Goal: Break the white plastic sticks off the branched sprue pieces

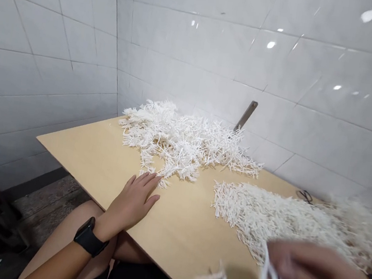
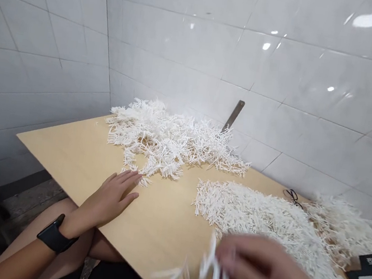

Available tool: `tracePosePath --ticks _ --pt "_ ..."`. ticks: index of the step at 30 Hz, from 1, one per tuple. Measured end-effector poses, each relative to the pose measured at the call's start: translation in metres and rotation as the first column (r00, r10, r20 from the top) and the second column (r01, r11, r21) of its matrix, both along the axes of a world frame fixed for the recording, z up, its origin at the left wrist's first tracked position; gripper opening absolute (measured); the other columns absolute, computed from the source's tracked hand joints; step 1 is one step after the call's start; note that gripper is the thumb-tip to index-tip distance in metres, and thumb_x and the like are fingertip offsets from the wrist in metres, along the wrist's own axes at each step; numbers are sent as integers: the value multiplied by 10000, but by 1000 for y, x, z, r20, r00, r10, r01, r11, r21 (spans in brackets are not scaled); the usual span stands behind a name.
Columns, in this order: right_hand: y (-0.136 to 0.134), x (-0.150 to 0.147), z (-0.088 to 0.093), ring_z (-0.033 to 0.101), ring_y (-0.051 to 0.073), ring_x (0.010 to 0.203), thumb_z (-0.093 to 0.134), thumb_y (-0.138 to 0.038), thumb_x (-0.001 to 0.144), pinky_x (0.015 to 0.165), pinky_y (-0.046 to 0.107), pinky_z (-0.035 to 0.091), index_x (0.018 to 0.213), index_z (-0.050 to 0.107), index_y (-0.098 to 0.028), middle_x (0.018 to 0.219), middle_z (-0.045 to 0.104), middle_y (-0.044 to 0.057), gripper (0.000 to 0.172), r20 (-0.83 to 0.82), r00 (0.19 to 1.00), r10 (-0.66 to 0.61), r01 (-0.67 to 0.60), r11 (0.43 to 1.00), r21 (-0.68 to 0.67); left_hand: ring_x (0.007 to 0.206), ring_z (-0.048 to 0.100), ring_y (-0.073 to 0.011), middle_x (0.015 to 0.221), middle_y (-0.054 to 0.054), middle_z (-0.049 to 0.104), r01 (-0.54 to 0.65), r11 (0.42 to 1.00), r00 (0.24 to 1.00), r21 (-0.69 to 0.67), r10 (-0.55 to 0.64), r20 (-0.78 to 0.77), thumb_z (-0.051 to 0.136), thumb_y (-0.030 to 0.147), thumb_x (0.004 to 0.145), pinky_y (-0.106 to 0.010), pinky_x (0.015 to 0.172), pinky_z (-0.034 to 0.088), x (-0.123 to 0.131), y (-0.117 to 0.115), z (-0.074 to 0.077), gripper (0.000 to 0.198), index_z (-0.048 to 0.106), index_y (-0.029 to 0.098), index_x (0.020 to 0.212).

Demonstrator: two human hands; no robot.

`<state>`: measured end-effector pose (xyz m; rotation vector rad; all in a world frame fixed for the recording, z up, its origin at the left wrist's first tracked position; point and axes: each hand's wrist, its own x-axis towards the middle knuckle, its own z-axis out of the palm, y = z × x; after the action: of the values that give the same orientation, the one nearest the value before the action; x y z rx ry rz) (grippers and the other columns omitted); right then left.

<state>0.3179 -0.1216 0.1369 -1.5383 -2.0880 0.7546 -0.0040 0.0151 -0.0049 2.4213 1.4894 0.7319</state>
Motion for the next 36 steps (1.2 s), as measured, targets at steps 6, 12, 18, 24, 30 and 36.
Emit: tracePosePath --ticks 6,12,18,24,30,36 --pt "166 12 96 594 107 614 393 -320 963 629 304 459 908 669 -61 774 677 120 383 -78 908 -412 403 808 429 1299 478 -292 1379 -106 571 -8 998 1000 59 8 6 441 380 944 -502 1101 348 -4 2 -3 407 590 210 1283" --pt "228 10 57 646 333 1011 505 -311 934 824 480 500 1309 546 -38 1179 655 239 466 -8 859 -512 443 736 512 1243 507 -286 1337 -95 588 -81 996 996 36 80 37 466 331 926 -474 1035 398 -2 -4 -1 403 555 221 1303" --pt "173 -57 -47 684 234 805 507 -342 937 680 372 561 1014 715 -207 942 736 82 260 220 965 -145 46 915 400 1120 562 -288 1233 -116 621 -154 988 983 -7 154 101 459 322 927 -426 939 422 2 -8 4 407 518 203 1312" --pt "151 -109 -86 452 298 1302 588 -289 903 1019 454 418 1409 453 -242 1470 461 97 526 526 834 164 -442 770 461 924 605 -256 966 -76 678 -133 991 977 -2 131 170 418 209 917 -375 825 413 0 -8 8 220 623 207 996" --pt "188 -116 -103 563 245 1075 584 -182 889 935 383 369 1158 586 -202 1161 667 81 270 647 762 17 -367 835 411 657 543 -178 671 9 572 -179 974 817 -137 225 531 377 366 953 -264 619 377 -15 -6 17 288 520 206 761" --pt "203 -124 -102 595 232 876 565 -143 880 793 336 334 1033 582 -156 894 706 80 154 708 706 13 -414 819 398 584 463 -144 608 37 485 -396 907 611 -145 378 695 460 420 892 -231 558 350 -46 -7 32 268 511 203 742"
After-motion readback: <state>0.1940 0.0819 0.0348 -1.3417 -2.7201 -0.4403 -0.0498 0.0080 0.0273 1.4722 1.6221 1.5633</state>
